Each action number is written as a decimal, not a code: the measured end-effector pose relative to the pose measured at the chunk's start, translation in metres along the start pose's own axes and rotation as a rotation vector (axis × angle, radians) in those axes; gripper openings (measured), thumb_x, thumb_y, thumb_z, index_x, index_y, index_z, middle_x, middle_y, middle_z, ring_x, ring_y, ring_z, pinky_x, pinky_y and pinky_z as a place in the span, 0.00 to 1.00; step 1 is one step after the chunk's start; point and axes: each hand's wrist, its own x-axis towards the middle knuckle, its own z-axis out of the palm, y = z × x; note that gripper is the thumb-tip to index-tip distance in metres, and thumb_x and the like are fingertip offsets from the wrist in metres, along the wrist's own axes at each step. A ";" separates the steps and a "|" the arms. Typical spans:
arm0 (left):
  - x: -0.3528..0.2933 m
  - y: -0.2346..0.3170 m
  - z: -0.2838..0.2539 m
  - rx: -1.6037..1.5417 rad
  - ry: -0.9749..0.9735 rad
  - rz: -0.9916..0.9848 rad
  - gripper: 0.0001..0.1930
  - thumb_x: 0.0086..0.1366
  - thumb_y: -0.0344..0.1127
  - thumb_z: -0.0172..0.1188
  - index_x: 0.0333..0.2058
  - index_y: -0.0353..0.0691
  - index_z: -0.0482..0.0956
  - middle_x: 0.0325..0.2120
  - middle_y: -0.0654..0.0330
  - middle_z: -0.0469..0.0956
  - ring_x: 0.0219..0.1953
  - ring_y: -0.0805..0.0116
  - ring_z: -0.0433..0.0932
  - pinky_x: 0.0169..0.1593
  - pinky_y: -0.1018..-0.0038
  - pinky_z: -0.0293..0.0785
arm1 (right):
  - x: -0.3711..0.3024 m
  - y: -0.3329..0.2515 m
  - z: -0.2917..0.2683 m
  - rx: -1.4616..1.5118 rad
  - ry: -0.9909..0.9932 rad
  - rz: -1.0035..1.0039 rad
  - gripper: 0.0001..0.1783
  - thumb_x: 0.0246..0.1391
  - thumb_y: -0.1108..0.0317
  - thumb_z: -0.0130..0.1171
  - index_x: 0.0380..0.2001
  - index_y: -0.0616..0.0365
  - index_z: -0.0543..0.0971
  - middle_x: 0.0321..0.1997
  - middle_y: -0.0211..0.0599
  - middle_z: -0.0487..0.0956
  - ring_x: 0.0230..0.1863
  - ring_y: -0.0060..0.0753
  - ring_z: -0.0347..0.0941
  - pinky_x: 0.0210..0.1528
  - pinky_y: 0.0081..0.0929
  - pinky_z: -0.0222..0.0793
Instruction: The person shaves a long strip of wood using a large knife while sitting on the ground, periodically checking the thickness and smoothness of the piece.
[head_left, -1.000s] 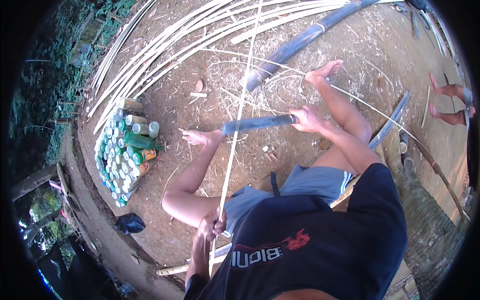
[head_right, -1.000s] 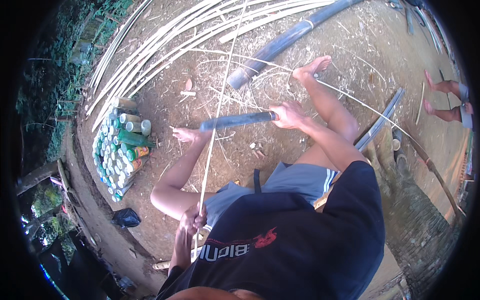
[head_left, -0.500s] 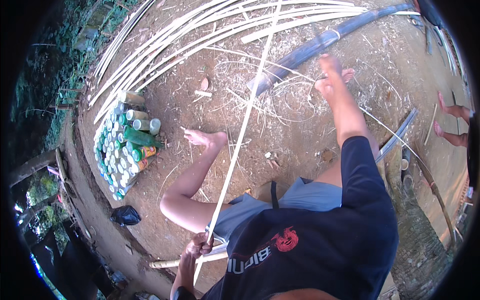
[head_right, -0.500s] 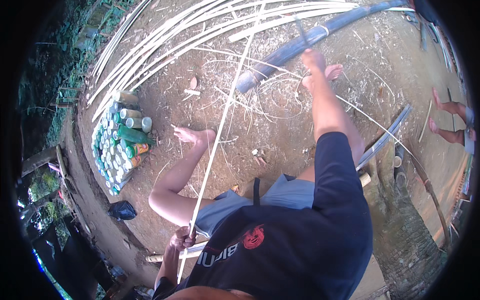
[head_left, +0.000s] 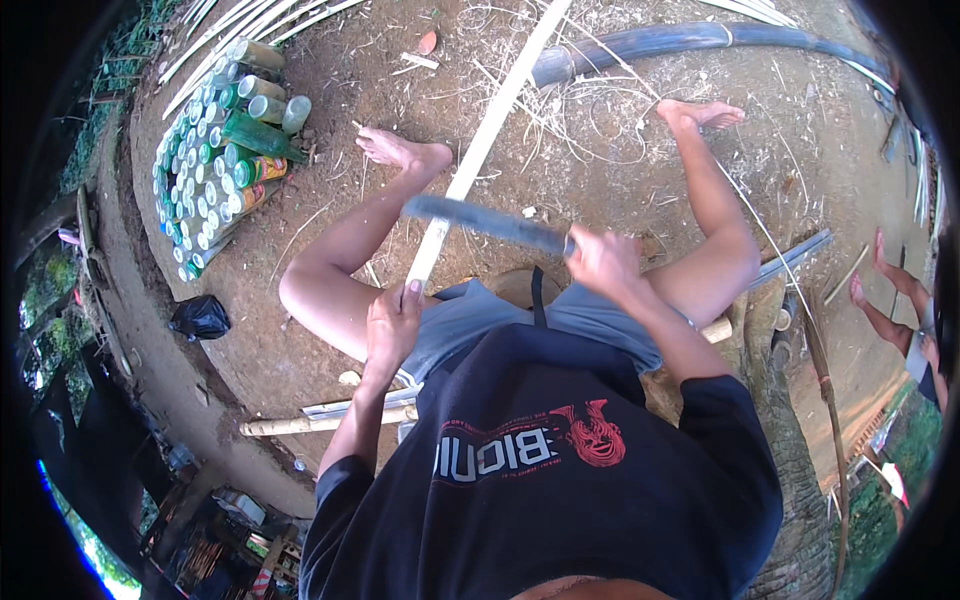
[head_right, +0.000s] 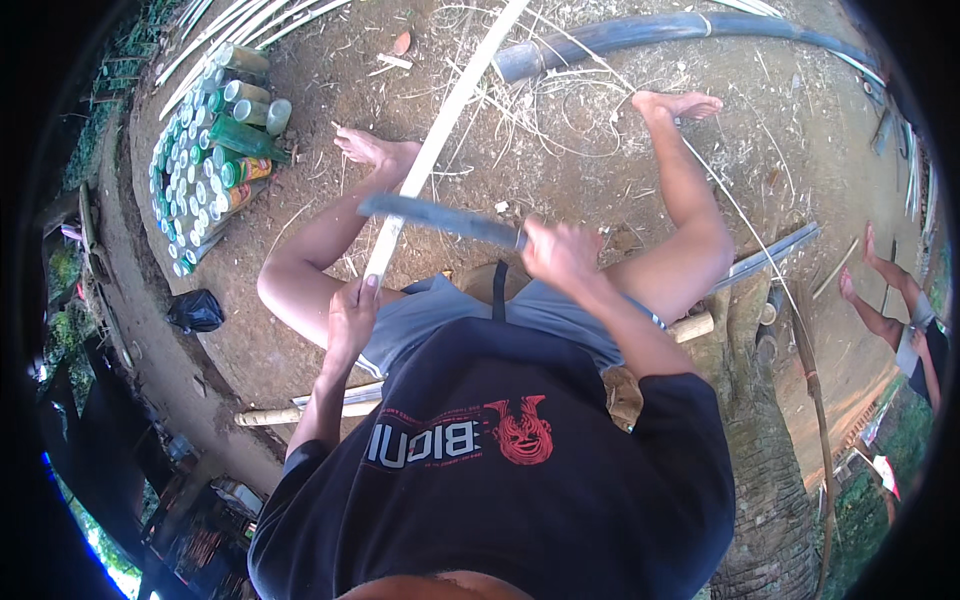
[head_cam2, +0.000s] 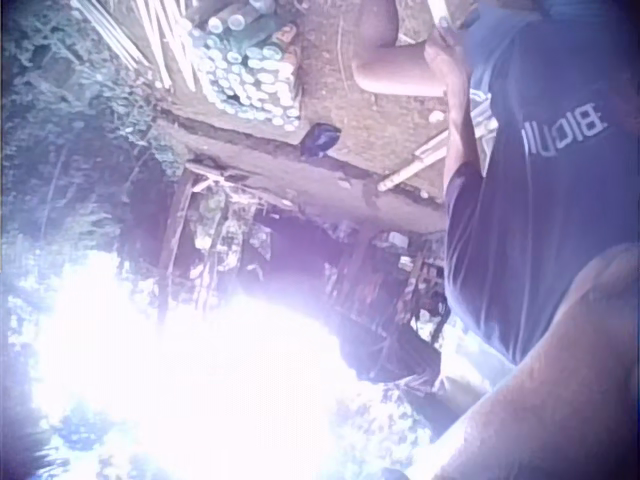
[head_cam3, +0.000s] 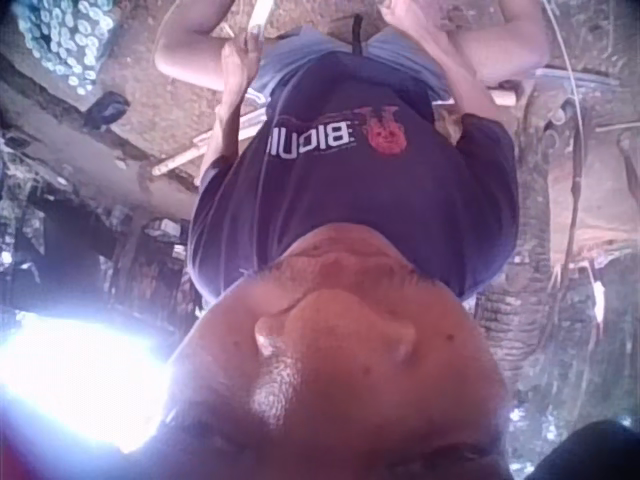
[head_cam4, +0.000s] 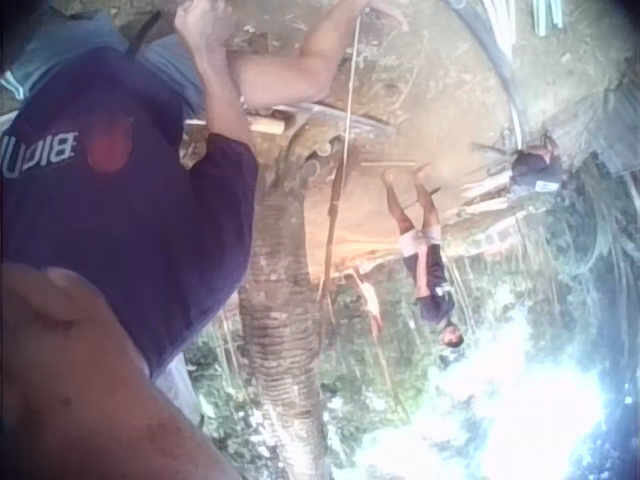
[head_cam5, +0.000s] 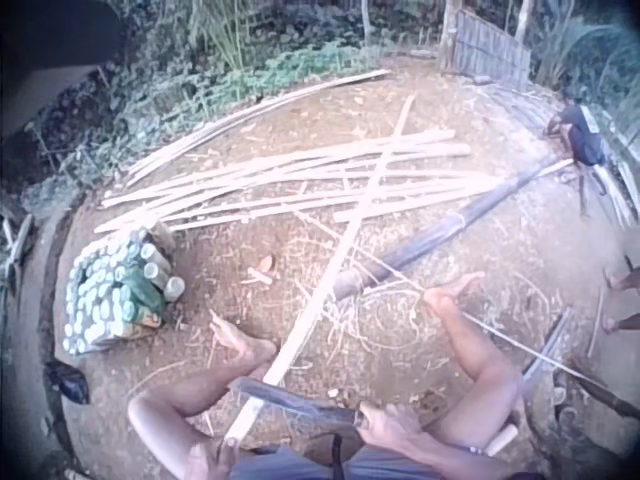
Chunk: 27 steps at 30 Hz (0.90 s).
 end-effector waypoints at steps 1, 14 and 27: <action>0.000 -0.004 0.006 0.109 0.080 0.058 0.20 0.71 0.48 0.49 0.28 0.36 0.74 0.15 0.51 0.73 0.19 0.51 0.74 0.26 0.58 0.67 | 0.012 0.005 -0.009 0.045 0.031 0.059 0.09 0.50 0.63 0.54 0.33 0.54 0.77 0.17 0.44 0.78 0.20 0.47 0.77 0.21 0.43 0.71; 0.008 0.022 0.021 0.287 0.313 0.042 0.14 0.69 0.44 0.50 0.30 0.41 0.74 0.19 0.44 0.77 0.26 0.41 0.78 0.31 0.49 0.72 | 0.045 -0.009 -0.051 -0.096 -0.141 0.012 0.09 0.48 0.68 0.53 0.34 0.53 0.78 0.16 0.39 0.77 0.19 0.37 0.78 0.20 0.42 0.72; -0.005 0.012 0.034 0.241 0.314 0.058 0.13 0.69 0.43 0.51 0.29 0.41 0.74 0.18 0.44 0.76 0.24 0.38 0.77 0.29 0.49 0.72 | 0.084 0.045 -0.050 -0.040 0.042 0.035 0.10 0.53 0.68 0.52 0.35 0.61 0.79 0.16 0.42 0.78 0.14 0.37 0.74 0.18 0.39 0.73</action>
